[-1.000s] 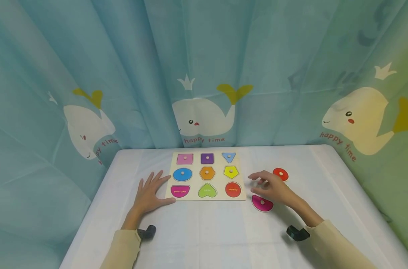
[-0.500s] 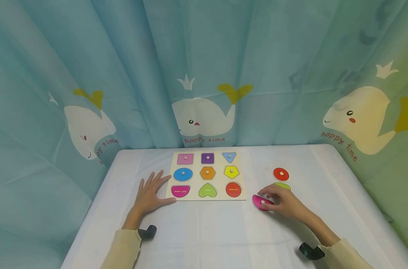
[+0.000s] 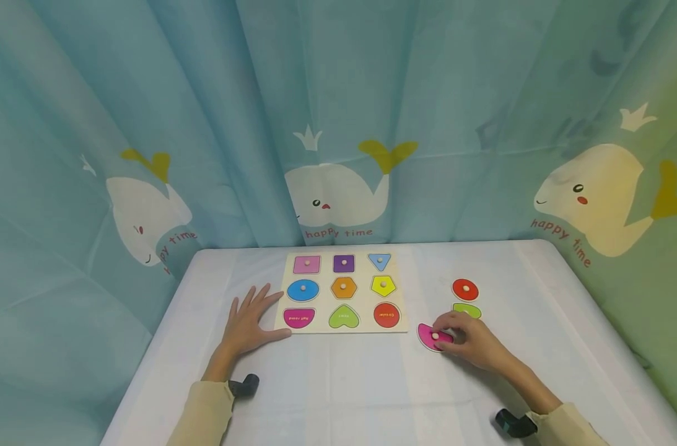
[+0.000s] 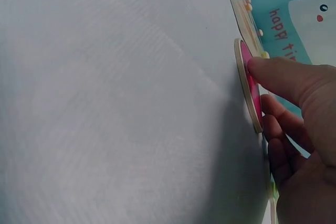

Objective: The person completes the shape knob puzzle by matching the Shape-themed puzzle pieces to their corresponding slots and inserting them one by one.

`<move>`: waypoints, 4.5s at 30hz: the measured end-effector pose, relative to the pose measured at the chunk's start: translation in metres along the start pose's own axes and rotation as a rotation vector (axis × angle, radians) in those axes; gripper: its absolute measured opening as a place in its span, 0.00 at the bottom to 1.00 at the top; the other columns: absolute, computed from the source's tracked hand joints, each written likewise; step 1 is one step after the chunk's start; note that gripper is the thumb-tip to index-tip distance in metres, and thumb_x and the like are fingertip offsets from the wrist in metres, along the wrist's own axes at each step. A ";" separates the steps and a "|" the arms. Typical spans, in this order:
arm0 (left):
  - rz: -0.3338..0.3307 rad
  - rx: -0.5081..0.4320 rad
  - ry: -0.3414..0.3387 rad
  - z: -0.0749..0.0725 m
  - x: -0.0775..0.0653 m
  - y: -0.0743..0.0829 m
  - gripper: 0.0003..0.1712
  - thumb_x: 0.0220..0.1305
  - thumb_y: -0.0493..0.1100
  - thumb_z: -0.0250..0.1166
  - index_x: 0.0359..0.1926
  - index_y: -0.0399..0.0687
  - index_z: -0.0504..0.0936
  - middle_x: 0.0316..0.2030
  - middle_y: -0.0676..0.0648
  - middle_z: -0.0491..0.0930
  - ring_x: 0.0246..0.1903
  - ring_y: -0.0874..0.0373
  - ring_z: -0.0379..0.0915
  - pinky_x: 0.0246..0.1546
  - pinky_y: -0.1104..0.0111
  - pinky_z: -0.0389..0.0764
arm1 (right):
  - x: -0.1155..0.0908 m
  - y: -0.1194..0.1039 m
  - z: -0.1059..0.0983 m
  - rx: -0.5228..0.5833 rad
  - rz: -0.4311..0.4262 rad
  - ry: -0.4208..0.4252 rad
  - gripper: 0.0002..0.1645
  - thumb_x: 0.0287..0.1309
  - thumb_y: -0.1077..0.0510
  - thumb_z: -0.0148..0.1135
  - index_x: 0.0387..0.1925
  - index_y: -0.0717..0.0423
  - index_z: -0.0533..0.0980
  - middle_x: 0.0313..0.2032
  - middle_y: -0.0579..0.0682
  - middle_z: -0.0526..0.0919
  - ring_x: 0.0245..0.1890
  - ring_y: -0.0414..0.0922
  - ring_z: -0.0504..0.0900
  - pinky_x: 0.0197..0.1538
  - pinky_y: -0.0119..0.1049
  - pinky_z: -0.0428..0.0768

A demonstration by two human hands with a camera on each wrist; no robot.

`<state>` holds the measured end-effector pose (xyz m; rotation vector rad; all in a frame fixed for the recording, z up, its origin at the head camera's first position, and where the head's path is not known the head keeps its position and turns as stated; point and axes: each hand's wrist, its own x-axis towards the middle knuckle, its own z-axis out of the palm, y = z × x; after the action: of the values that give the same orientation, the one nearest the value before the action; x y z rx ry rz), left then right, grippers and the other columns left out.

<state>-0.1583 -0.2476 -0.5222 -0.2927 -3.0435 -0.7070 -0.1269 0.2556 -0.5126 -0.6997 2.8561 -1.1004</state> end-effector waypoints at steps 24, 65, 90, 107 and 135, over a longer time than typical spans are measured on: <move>0.009 -0.001 0.007 0.000 0.001 0.000 0.54 0.48 0.69 0.76 0.75 0.57 0.70 0.78 0.40 0.57 0.78 0.34 0.41 0.71 0.29 0.35 | 0.000 0.008 0.006 0.020 0.056 0.048 0.14 0.53 0.61 0.79 0.36 0.39 0.86 0.42 0.35 0.84 0.47 0.40 0.81 0.52 0.31 0.83; -0.004 0.012 -0.019 0.003 0.002 0.001 0.56 0.47 0.70 0.75 0.75 0.57 0.69 0.79 0.41 0.56 0.79 0.35 0.39 0.72 0.31 0.34 | 0.116 -0.061 -0.004 0.108 -0.157 -0.080 0.08 0.58 0.59 0.76 0.39 0.46 0.86 0.40 0.41 0.85 0.37 0.41 0.79 0.37 0.33 0.81; -0.010 0.014 -0.024 0.002 -0.001 0.000 0.55 0.48 0.71 0.74 0.75 0.57 0.69 0.79 0.40 0.56 0.79 0.34 0.39 0.71 0.30 0.34 | 0.180 -0.123 0.092 0.268 -0.160 -0.140 0.05 0.60 0.58 0.74 0.39 0.51 0.87 0.41 0.44 0.86 0.40 0.43 0.79 0.43 0.32 0.81; 0.035 -0.006 0.013 0.002 -0.002 -0.004 0.54 0.49 0.71 0.74 0.75 0.58 0.70 0.78 0.40 0.57 0.78 0.33 0.41 0.70 0.28 0.35 | 0.185 -0.142 0.146 0.212 -0.170 -0.154 0.05 0.60 0.58 0.74 0.39 0.52 0.88 0.47 0.47 0.88 0.56 0.44 0.81 0.53 0.30 0.80; 0.020 0.017 -0.001 0.001 0.002 -0.004 0.54 0.50 0.71 0.74 0.75 0.58 0.70 0.79 0.40 0.56 0.78 0.33 0.41 0.70 0.28 0.34 | 0.181 -0.144 0.161 0.077 -0.142 -0.142 0.02 0.59 0.53 0.75 0.33 0.46 0.89 0.45 0.42 0.83 0.49 0.41 0.73 0.48 0.33 0.71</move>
<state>-0.1609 -0.2501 -0.5243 -0.3226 -3.0410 -0.6796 -0.2061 -0.0150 -0.5140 -0.9471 2.6664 -1.1194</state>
